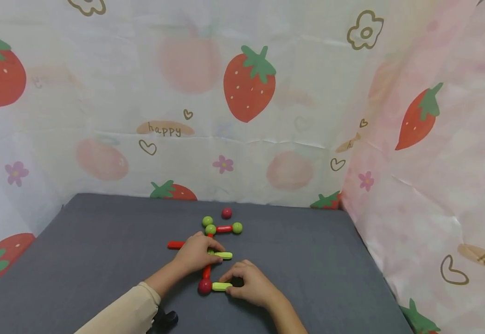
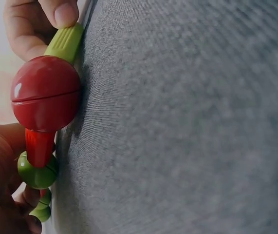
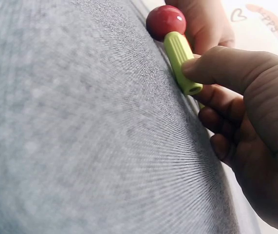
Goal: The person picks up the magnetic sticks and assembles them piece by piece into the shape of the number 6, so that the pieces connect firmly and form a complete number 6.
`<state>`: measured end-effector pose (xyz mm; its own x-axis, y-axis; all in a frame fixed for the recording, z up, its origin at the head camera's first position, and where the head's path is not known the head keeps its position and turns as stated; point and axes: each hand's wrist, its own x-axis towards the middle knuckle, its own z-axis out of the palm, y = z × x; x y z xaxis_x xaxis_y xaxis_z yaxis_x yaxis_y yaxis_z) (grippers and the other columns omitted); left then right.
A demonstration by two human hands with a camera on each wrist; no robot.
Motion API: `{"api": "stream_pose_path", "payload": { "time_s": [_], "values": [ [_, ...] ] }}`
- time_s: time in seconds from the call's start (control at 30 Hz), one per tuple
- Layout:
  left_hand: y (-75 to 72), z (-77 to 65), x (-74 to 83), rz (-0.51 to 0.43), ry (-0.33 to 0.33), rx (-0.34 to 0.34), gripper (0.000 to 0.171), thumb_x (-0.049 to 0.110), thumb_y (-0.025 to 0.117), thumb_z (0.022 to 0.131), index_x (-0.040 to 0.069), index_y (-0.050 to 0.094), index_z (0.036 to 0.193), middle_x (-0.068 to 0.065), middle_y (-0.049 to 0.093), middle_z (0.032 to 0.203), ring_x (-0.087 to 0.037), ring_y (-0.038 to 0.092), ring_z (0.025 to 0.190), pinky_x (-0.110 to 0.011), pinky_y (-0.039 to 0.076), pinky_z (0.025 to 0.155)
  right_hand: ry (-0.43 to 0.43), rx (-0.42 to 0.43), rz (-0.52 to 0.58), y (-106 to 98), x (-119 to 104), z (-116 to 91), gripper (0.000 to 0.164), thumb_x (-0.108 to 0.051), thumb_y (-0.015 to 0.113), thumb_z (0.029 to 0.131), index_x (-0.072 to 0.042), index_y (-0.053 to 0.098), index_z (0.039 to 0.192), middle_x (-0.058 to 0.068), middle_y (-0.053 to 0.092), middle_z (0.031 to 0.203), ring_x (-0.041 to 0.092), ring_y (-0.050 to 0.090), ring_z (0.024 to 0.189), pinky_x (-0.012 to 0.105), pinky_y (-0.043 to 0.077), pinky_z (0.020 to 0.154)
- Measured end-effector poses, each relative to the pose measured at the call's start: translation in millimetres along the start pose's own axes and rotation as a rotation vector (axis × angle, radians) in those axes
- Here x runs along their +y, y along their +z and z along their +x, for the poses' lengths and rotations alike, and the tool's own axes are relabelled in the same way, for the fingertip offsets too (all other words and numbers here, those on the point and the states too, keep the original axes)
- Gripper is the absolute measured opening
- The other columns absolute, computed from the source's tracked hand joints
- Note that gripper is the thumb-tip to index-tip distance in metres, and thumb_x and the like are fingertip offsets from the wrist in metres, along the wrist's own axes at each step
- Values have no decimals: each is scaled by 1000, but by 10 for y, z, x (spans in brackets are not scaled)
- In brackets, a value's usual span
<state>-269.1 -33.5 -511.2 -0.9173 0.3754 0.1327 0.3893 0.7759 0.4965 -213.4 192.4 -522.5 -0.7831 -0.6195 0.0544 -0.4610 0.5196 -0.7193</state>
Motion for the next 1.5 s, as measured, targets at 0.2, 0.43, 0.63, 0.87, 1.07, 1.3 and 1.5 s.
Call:
{"api": "stream_pose_path", "payload": {
  "time_s": [0.2, 0.43, 0.63, 0.87, 1.07, 1.3, 1.5],
  "values": [
    [2, -18, -15, -20, -36, 7, 21, 40, 85, 83, 35, 82, 103, 17, 73, 93, -12, 48, 84, -36, 42, 82, -1, 1, 4, 6, -7, -1, 19, -24, 78, 92, -32, 78, 109, -15, 69, 103, 8, 54, 102, 32, 46, 93],
    [-1, -62, -9, -66, -40, 30, 20, 37, 86, 83, 33, 83, 102, 13, 72, 93, -13, 49, 84, -38, 43, 82, -25, -3, -15, -8, 8, -1, 19, -26, 78, 91, -31, 77, 110, -17, 69, 105, 6, 54, 102, 31, 46, 94],
    [-22, -102, -23, -149, -49, 24, 19, 34, 86, 83, 32, 83, 102, 8, 73, 97, -16, 53, 88, -39, 47, 81, 33, -57, 57, -142, -42, -17, 22, -31, 77, 93, -26, 77, 115, -14, 71, 109, 9, 59, 103, 30, 49, 90],
    [-70, -114, -36, -211, -64, 11, 18, 34, 85, 85, 32, 82, 103, 10, 72, 98, -14, 53, 90, -35, 48, 77, 66, 0, -3, -448, -192, 87, 24, -29, 74, 96, -19, 75, 118, -14, 69, 108, 16, 59, 105, 39, 49, 90],
    [-59, -116, -59, -229, -57, -4, 18, 33, 85, 85, 31, 82, 102, 14, 72, 93, -13, 50, 87, -33, 47, 75, 37, 103, -93, -691, -317, 362, 20, -23, 73, 97, -18, 76, 116, -9, 68, 108, 21, 61, 103, 43, 48, 90],
    [-37, -121, -99, -229, -66, 4, 19, 34, 85, 85, 31, 82, 103, 12, 70, 93, -13, 48, 85, -31, 46, 72, 48, 174, -88, -865, -351, 860, 17, -23, 73, 97, -25, 75, 114, -7, 68, 112, 19, 58, 102, 37, 48, 84],
    [-14, -123, -114, -245, -45, 7, 19, 34, 84, 85, 31, 82, 103, 11, 70, 95, -14, 48, 86, -31, 47, 73, 20, 103, -100, -893, -284, 1229, 19, -17, 71, 98, -21, 75, 116, -3, 69, 117, 17, 60, 102, 38, 50, 86]
  ]
}}
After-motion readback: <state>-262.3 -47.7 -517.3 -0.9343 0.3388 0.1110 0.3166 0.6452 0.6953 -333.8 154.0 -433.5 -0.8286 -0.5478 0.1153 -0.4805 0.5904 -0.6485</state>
